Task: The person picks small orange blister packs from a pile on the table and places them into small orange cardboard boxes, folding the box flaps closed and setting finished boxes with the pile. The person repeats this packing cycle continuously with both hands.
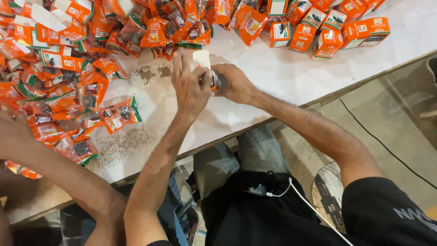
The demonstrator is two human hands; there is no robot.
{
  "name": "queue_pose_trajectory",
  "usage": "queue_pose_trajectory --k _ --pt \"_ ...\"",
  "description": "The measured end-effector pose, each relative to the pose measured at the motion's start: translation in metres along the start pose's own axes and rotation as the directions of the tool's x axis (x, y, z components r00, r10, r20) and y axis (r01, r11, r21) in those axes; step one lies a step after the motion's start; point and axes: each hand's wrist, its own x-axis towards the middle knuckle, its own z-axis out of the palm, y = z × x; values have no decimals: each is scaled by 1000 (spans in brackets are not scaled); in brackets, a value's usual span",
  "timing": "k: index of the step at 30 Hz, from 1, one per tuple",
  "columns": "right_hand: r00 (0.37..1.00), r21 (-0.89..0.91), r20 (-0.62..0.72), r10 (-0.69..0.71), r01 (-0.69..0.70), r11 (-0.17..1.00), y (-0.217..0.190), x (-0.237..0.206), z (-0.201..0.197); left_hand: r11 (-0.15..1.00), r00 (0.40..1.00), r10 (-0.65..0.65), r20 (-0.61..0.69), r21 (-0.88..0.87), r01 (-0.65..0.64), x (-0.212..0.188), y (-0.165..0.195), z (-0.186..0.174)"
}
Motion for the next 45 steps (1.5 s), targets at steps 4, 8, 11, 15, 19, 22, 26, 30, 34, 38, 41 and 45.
queue_pose_trajectory --k 4,8,11,15,19,22,26,30,34,38,41,45 --pt "997 3 32 66 -66 998 -4 -1 -1 913 974 -226 -32 -355 201 -12 -5 6" --pt "1000 8 6 8 -8 1000 -8 -1 -1 444 790 -534 301 -696 565 -14 -26 19" --pt "1000 -5 6 16 -16 1000 -10 0 -4 683 863 -413 291 -528 505 -5 -39 32" --pt "980 163 7 201 -199 966 -17 -4 -5 816 893 -394 220 -363 449 5 -33 40" --pt "989 -22 -6 150 -150 989 -18 -8 -3 701 811 -479 336 -410 583 8 -18 22" --pt "1000 -143 16 -24 26 989 -13 -10 1 418 770 -334 543 -647 638 5 -22 0" --pt "980 -257 -16 -197 187 948 -9 -9 4 -119 677 -198 709 -703 702 4 -48 -11" --pt "1000 -162 27 -6 10 987 -13 -9 0 162 679 -296 672 -665 729 8 -65 7" --pt "999 -138 27 -32 35 990 -21 -10 -3 599 864 -267 426 -629 495 5 -55 21" --pt "999 -91 10 35 -34 995 -20 -8 -2 857 985 -113 134 -489 164 -10 -36 9" --pt "988 -70 28 155 -153 986 -14 -7 0 876 967 253 27 -432 -216 -18 -31 -5" --pt "988 -83 25 151 -149 985 -9 -10 3 889 976 178 123 -445 -106 -21 -31 -7"
